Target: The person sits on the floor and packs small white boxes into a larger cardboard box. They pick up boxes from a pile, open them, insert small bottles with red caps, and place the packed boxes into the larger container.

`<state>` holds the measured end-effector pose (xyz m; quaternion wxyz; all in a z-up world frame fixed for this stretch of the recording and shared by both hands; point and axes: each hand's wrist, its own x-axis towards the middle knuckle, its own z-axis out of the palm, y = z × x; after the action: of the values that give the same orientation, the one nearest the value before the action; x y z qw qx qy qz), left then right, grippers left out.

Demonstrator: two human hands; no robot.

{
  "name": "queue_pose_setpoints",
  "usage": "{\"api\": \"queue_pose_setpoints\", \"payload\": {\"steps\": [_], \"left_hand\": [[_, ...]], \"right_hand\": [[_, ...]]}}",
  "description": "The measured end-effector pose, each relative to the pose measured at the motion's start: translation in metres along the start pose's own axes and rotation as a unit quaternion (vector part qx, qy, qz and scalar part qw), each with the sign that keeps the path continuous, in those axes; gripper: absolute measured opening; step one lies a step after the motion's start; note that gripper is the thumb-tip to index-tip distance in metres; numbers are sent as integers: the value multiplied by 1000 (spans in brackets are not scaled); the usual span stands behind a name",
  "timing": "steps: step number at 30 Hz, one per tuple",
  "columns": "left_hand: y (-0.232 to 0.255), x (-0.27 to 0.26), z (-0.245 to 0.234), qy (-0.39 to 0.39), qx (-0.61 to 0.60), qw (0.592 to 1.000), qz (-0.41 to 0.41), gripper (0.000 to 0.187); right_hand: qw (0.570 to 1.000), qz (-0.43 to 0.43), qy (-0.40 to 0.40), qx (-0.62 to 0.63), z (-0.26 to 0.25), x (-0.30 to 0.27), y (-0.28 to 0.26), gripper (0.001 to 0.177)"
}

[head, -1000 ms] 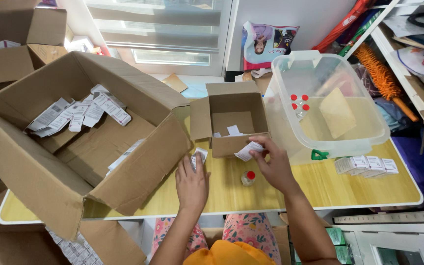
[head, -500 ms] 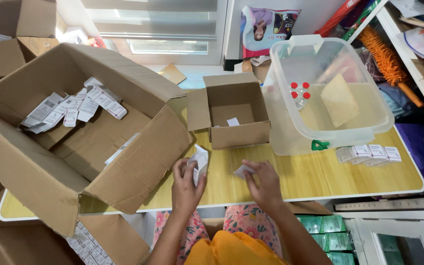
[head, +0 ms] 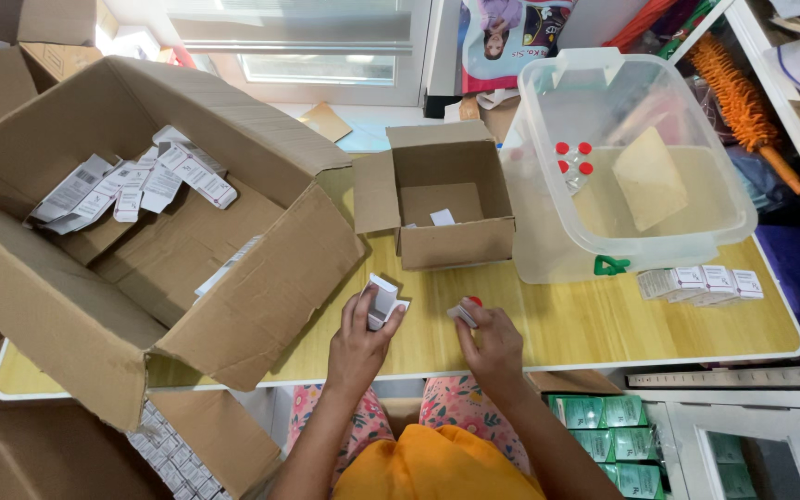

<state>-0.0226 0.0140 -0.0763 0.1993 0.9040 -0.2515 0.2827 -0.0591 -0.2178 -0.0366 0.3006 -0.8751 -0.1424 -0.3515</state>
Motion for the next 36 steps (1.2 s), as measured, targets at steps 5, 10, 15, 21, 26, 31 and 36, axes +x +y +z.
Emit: {"api": "queue_pose_setpoints", "payload": {"steps": [5, 10, 15, 21, 26, 31, 36], "left_hand": [[0, -2, -1, 8, -5, 1000, -5, 57], [-2, -2, 3, 5, -5, 1000, -5, 55], [-2, -2, 0, -9, -11, 1000, -14, 59], [1, 1, -6, 13, -29, 999, 0, 62], [-1, 1, -4, -19, -59, 998, -15, 35], [-3, 1, -8, -38, -79, 996, -19, 34], [-4, 2, -13, -40, -107, 993, -21, 24]], "right_hand": [[998, 17, 37, -43, 19, 1, -5, 31], [993, 35, 59, -95, 25, -3, -4, 32], [997, 70, 6, -15, 32, -7, 3, 42], [984, 161, -36, 72, 31, -3, 0, 45], [913, 138, -41, 382, 29, 14, -43, 49], [925, 58, -68, 370, 65, 62, -63, 40], [954, -6, -177, 241, 68, 84, -53, 28]]}}
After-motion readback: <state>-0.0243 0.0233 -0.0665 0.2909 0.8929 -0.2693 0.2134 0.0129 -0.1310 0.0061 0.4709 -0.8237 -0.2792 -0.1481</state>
